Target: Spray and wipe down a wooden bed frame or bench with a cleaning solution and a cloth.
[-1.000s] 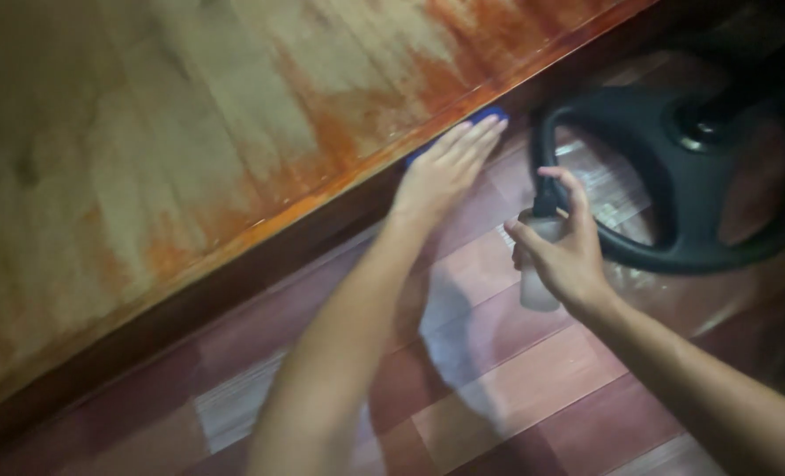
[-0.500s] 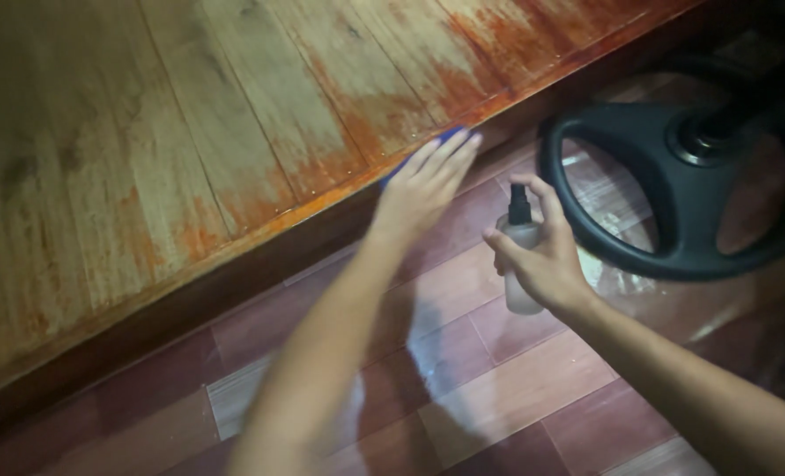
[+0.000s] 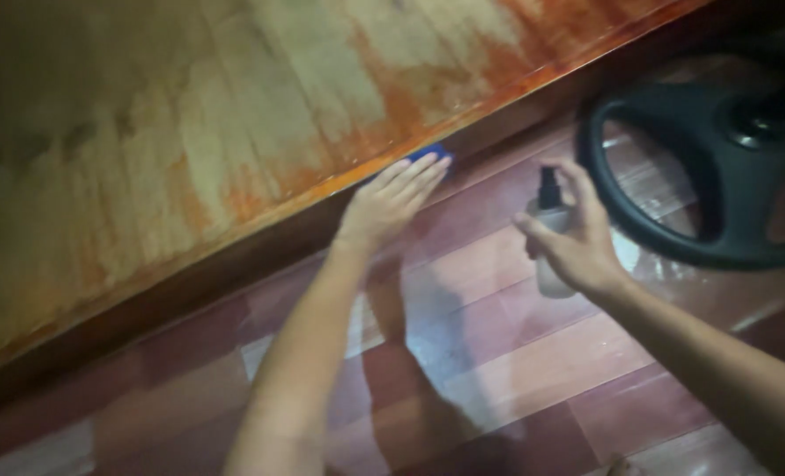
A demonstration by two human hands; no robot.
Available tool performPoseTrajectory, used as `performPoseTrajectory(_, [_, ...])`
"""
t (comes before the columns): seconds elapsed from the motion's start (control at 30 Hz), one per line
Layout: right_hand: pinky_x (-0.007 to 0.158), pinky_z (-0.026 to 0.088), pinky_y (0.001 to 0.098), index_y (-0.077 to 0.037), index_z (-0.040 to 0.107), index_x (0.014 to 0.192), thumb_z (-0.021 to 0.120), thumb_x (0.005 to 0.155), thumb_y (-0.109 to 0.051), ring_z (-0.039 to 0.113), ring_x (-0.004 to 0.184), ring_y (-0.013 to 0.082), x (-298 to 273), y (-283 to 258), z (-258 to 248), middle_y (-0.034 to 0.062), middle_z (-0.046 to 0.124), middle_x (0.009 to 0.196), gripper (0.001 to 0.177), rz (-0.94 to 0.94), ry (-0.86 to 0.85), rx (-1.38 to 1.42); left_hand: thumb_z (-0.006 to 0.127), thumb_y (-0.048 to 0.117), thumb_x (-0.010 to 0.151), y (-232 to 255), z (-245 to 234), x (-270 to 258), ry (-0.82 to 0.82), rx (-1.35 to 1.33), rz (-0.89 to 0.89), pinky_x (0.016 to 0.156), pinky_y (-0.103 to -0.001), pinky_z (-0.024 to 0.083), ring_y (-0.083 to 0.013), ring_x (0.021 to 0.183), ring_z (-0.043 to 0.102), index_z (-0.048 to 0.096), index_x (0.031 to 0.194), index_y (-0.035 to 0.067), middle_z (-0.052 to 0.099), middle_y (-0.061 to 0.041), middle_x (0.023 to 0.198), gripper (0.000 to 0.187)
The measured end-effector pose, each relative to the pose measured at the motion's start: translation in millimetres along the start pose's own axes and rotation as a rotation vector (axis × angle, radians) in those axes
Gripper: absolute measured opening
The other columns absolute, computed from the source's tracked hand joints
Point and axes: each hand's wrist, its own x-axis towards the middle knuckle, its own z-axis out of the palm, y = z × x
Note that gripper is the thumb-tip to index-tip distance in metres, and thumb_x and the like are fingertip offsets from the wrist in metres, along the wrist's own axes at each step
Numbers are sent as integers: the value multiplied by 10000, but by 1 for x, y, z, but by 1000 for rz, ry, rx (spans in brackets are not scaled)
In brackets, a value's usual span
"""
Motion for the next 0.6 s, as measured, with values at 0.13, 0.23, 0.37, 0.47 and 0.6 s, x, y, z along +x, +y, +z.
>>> performPoseTrajectory(0.13, [497,532,305,-178,391,1462,714,877,11,620,612,139,-9,-11,-7,68,596,888,694,39,8,-38,475,201,1028,-5,-6,-12,-13,-21,17,1277,-354,255,-143,1524,381,509,1533,62,430,-6,1645,525])
performPoseTrajectory(0.23, [502,520,305,-175,367,1483,702,900,-5,610,606,146,-10,-7,-15,82,602,877,694,-34,19,-33,472,191,1045,13,15,17,24,-59,14,1284,-350,254,-150,1527,380,509,1536,46,438,-25,1636,513])
performPoseTrajectory(0.37, [495,518,305,-170,380,1468,707,884,-1,613,604,144,-11,-11,-13,69,605,879,690,10,41,-16,474,176,1012,47,42,72,25,-118,-46,1270,-340,269,-155,1508,389,502,1538,41,457,-32,1614,544])
performPoseTrajectory(0.47, [497,522,303,-171,376,1464,712,882,-8,618,593,146,-7,-7,-6,79,617,852,691,17,33,-5,480,164,992,50,47,73,-3,-142,-66,1267,-335,283,-148,1505,394,489,1534,42,454,-28,1615,555])
performPoseTrajectory(0.6, [484,520,310,-175,388,1457,717,869,-14,608,584,148,-2,3,4,77,604,858,692,48,-10,55,492,150,1007,26,31,20,-42,-217,-33,1280,-333,286,-134,1518,391,464,1542,51,422,-20,1648,545])
